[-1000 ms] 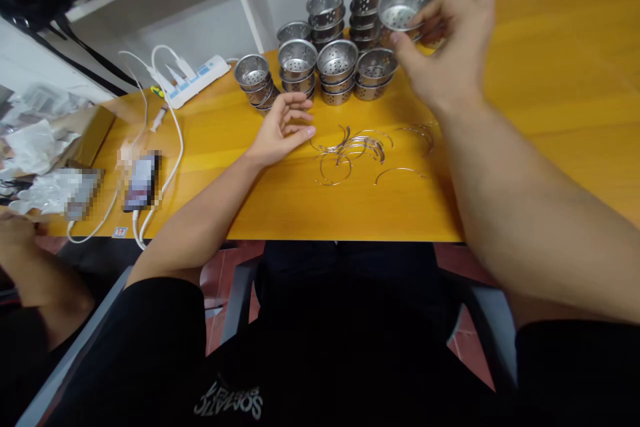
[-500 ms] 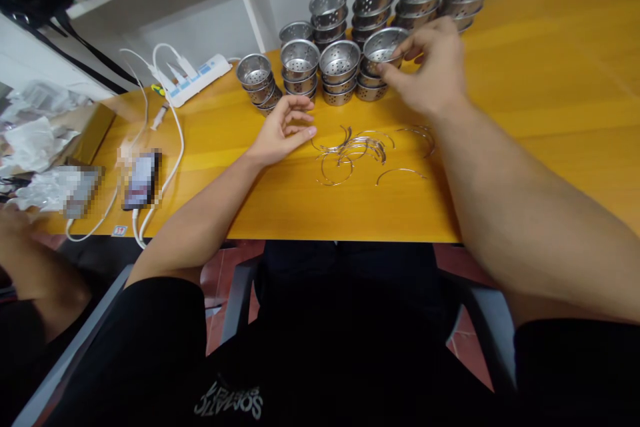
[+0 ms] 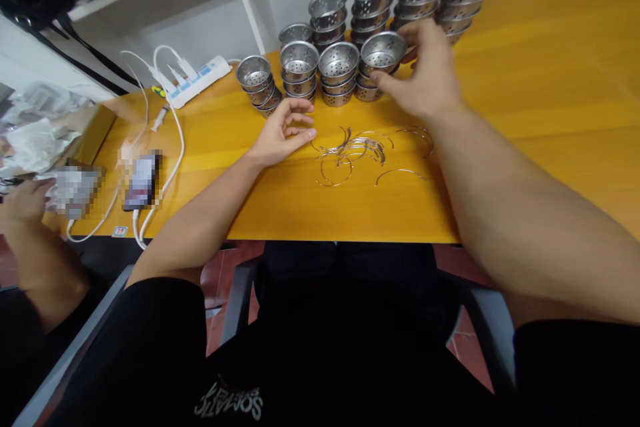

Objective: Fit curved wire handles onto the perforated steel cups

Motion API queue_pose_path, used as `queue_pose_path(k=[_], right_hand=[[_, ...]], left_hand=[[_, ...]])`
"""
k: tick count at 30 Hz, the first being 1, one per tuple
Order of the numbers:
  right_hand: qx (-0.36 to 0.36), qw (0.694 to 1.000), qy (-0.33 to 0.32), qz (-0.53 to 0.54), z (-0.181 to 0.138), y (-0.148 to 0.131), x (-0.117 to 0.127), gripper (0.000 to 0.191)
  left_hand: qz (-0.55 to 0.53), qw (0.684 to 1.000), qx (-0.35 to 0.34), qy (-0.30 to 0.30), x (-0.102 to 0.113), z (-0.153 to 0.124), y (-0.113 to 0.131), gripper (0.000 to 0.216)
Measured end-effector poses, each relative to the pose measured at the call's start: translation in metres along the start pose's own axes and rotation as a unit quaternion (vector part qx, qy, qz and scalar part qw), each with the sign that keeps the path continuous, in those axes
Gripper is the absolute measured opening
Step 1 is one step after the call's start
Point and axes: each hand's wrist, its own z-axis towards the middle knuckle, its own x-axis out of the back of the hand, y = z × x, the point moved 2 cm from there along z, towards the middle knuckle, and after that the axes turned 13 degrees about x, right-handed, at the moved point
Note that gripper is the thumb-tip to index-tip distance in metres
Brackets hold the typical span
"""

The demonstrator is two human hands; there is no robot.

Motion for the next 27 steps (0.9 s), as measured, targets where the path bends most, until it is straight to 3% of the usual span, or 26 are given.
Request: queue_pose_path(k=[5,13,17,22,27], right_hand=[[-0.002,0.999,-0.024,0.036,-0.001,0.003,-0.005,0.116],[0.026,0.998,-0.024,0.046,-0.004,0.008,-0.007,0.111],[0.036,0.997,-0.019,0.062,-0.004,0.012,-0.010,0.119],[0.044,0.996,-0.014,0.073,-0.003,0.019,-0.016,0.132],[0.032,0.996,-0.010,0.080,-0.005,0.020,-0.019,0.135]], left_hand=[[-0.011,1.000,0.001,-0.011,-0.001,0.001,-0.002,0.061],[-0.041,0.999,0.012,-0.019,0.000,0.001,0.000,0.064],[-0.029,0.999,-0.002,-0.015,-0.001,0.000,0.000,0.061],[0.047,0.997,-0.059,0.015,0.009,-0.013,0.031,0.052],[0.124,0.981,-0.120,0.084,0.040,-0.017,0.077,0.044]])
